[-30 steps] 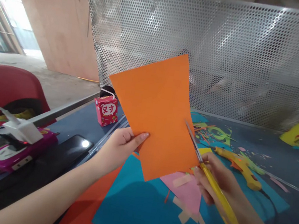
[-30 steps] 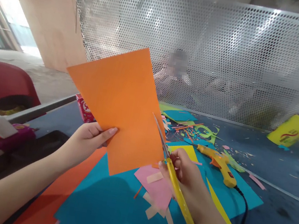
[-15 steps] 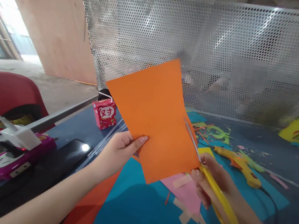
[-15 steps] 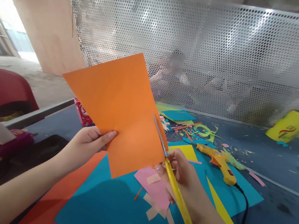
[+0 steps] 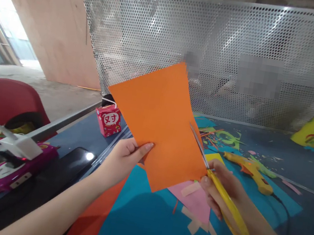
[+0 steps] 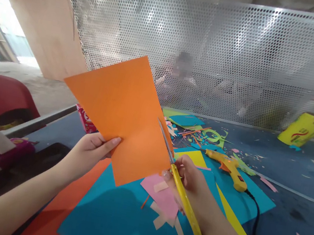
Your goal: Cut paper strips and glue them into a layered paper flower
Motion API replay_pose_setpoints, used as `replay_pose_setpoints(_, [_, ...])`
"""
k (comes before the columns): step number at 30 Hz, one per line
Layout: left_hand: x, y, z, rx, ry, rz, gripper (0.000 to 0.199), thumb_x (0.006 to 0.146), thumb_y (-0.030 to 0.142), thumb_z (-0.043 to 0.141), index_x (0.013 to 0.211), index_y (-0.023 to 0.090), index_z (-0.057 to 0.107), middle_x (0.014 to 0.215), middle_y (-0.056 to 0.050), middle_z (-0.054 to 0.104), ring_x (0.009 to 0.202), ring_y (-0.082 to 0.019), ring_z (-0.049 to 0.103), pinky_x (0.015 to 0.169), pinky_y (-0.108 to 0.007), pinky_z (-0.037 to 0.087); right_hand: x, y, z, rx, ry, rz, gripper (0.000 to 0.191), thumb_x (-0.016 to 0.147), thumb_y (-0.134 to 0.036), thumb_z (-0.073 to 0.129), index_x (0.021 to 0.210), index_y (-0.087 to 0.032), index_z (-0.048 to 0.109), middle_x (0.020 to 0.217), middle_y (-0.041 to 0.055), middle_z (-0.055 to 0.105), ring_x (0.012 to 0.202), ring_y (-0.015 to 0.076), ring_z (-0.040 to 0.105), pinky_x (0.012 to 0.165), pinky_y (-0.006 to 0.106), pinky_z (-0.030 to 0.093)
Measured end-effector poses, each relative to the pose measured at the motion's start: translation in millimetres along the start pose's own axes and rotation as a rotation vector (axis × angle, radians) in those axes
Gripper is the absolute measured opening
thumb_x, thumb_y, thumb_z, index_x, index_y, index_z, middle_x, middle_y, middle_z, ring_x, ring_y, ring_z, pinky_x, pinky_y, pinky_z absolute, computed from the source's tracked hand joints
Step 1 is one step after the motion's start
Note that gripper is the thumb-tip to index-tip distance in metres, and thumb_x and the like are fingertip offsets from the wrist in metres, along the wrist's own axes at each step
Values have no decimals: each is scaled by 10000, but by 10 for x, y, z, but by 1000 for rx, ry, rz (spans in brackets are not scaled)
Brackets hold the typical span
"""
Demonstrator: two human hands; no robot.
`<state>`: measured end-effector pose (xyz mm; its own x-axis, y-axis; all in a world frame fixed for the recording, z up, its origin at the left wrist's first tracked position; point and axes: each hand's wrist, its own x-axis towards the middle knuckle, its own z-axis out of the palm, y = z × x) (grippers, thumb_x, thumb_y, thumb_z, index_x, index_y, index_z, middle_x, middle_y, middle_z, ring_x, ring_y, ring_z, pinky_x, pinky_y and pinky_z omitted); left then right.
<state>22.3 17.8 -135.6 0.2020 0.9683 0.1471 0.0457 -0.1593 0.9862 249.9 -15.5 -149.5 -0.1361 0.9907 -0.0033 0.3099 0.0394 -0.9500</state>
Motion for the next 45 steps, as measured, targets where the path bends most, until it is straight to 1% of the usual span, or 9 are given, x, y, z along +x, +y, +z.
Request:
replay_pose_setpoints(3, [-7,15,22,-25,-32,-6,320,791,418,562,975,179,671,874,-40,716,739,-170,653,662,-274,537,-28,-31,-10,84,-52,-2,323,773,-534,521,819,-262,352,559,-109,345,350,45,299,346,188,269])
replay_pose_setpoints(8, [-24,40,36,-1,-26,-10,305,788,415,564,965,194,677,888,-41,718,766,-180,661,691,-286,539,-60,-46,7,83,-32,-27,300,805,-525,498,847,-258,368,558,-106,278,396,54,257,390,202,249])
replay_pose_setpoints(20, [-28,65,45,19,-25,-22,293,775,427,568,903,187,677,856,-44,714,744,-183,651,692,-300,536,-34,0,9,55,-14,7,309,776,-549,484,849,-279,353,484,-120,306,272,54,233,299,185,169])
replay_pose_setpoints(25, [-33,87,45,45,-8,-24,244,780,392,560,792,173,669,765,-34,703,695,-170,639,641,-279,528,-64,-6,0,87,-40,3,339,770,-586,476,819,-272,357,475,-113,305,292,67,271,316,198,211])
replay_pose_setpoints(29, [-54,155,53,56,-58,25,132,707,293,633,687,168,671,672,-10,684,658,-165,622,581,-241,502,-71,-14,-21,33,-45,-60,333,799,-590,449,898,-274,412,487,-102,291,353,86,318,375,224,318])
replay_pose_setpoints(32, [-60,168,52,64,-88,32,119,717,272,614,695,180,685,647,3,674,619,-147,600,561,-231,485,-71,-17,-35,40,-84,-79,338,810,-593,432,927,-277,413,503,-99,276,377,89,326,385,226,329])
replay_pose_setpoints(37, [-65,51,11,58,-154,-53,197,737,337,591,716,174,700,609,-13,660,573,-149,592,578,-267,498,-54,4,-33,11,-83,-84,321,821,-578,429,852,-259,404,517,-91,317,364,83,313,374,243,305])
replay_pose_setpoints(41, [-59,-53,-32,-141,-12,-66,417,706,542,580,919,203,695,905,-64,708,822,-229,642,675,-312,520,-46,10,0,-14,-78,-102,316,834,-561,416,798,-248,389,490,-102,297,323,69,283,341,233,225])
replay_pose_setpoints(45, [-23,-48,-32,-280,-51,-86,634,755,687,385,1103,210,617,1023,-93,690,859,-249,652,660,-322,525,-47,-28,31,-56,-29,-69,321,817,-540,465,761,-244,354,466,-117,301,297,53,279,342,226,221])
